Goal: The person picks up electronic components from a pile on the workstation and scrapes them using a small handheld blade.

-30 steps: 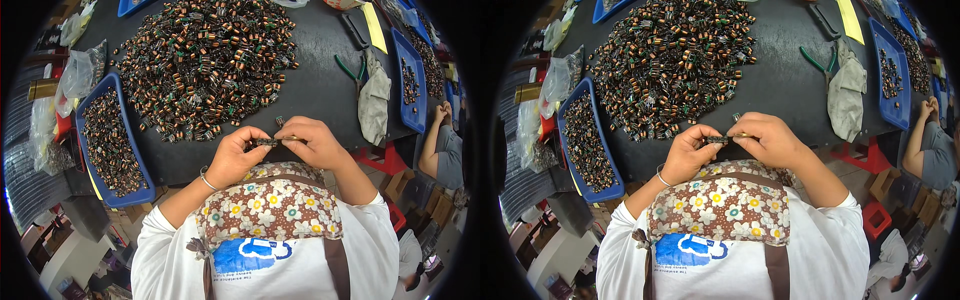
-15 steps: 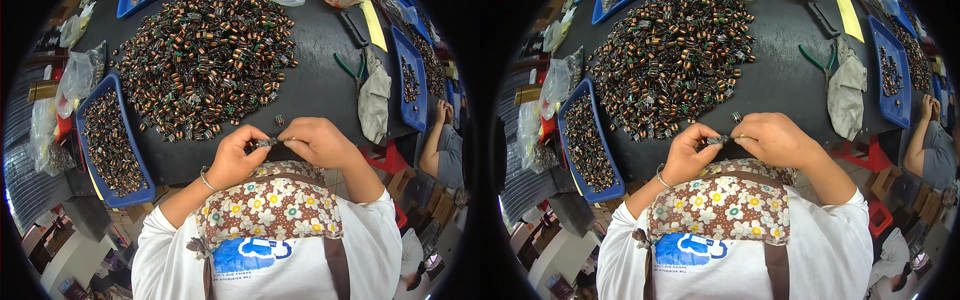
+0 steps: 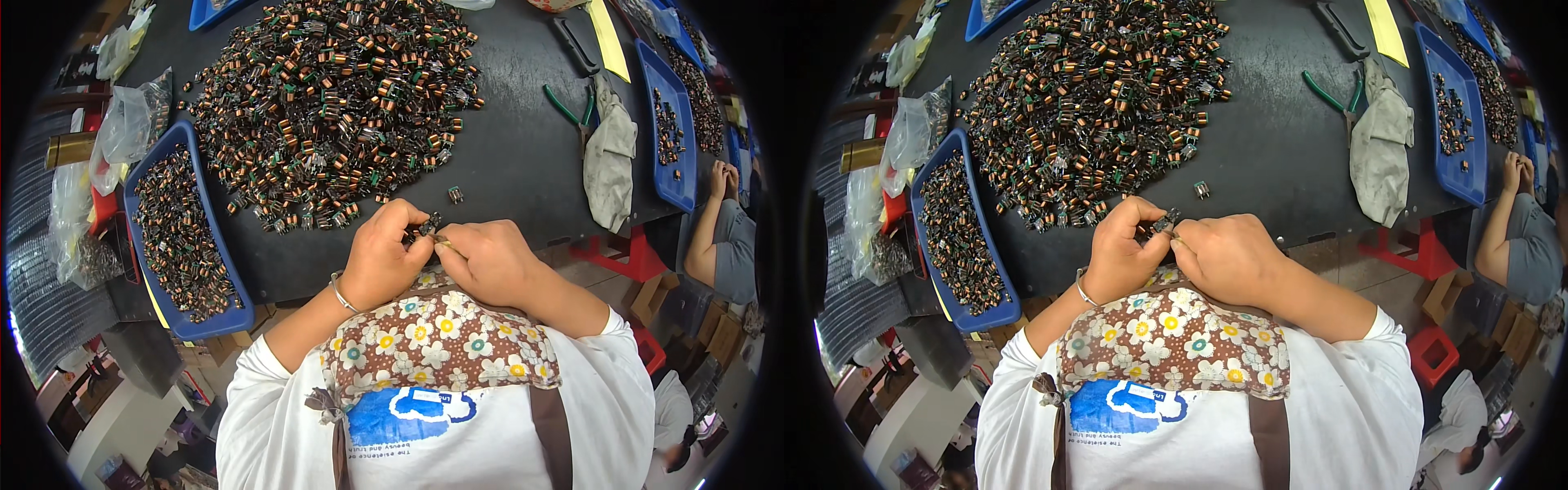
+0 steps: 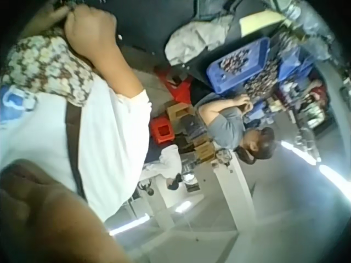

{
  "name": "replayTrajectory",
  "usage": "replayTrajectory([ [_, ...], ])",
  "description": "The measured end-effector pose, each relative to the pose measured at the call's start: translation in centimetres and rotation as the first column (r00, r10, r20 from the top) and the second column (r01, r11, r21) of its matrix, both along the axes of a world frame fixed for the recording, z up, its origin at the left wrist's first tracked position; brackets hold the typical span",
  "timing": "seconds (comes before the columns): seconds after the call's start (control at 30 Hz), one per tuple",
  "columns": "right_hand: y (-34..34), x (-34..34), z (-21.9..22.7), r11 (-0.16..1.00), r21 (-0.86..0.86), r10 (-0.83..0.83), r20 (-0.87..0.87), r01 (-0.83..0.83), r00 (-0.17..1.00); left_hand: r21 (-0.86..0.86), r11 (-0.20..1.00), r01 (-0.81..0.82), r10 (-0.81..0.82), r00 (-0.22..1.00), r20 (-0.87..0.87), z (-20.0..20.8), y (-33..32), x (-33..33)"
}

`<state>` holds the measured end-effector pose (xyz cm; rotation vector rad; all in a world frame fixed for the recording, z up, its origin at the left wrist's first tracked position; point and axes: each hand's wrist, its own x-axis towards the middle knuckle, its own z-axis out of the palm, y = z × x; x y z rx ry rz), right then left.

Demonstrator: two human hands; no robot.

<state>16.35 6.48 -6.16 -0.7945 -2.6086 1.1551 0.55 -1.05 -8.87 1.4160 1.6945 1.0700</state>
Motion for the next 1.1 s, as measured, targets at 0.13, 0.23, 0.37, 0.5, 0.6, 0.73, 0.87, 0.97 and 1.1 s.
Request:
replayTrajectory([
  [0.13,-0.2,0.0,0.1,0.998,0.065,0.000,0.016,-0.001,1.000,-0.017,1.000,0.006,-0.007,1.000,-0.020,0.1,-0.1,0.1],
  [0.23,0.3,0.0,0.2,0.996,0.075,0.050,0.046,-0.054,0.998,-0.030,0.999,0.010,-0.011,1.000,-0.013,0.0,-0.1,0.0],
  [0.37,1.2,0.3,0.4,0.995,-0.013,0.097,-0.030,-0.097,0.995,-0.013,1.000,0.011,-0.011,1.000,-0.026,0.2,-0.1,-0.3],
  [0.5,2.9,1.1,-0.8,0.995,0.034,-0.092,-0.121,0.097,0.988,-0.334,0.939,0.077,0.134,0.816,0.563,-0.2,-0.4,-1.0],
  [0.6,3.5,0.9,-1.3,0.986,0.097,-0.138,-0.013,0.139,0.990,-0.351,0.903,0.246,0.262,0.333,0.906,0.4,-0.4,-2.3],
  [0.73,3.7,0.5,-2.4,0.979,0.089,-0.180,-0.066,0.185,0.982,-0.319,0.915,0.247,0.269,0.213,0.939,0.2,-0.6,-2.6],
  [0.87,3.7,0.1,-2.1,0.989,-0.097,-0.129,-0.185,0.112,0.974,-0.471,0.855,0.216,0.295,0.544,0.785,0.4,-0.1,-2.1],
  [0.97,3.5,-0.6,-0.8,0.964,-0.266,-0.079,-0.209,0.021,0.975,-0.414,0.899,0.142,0.235,0.643,0.730,1.2,0.4,-1.1],
  [1.1,5.0,-0.8,-1.4,0.985,-0.161,-0.099,-0.237,0.062,0.966,-0.422,0.895,0.143,0.224,0.675,0.703,1.0,0.4,-1.4],
])
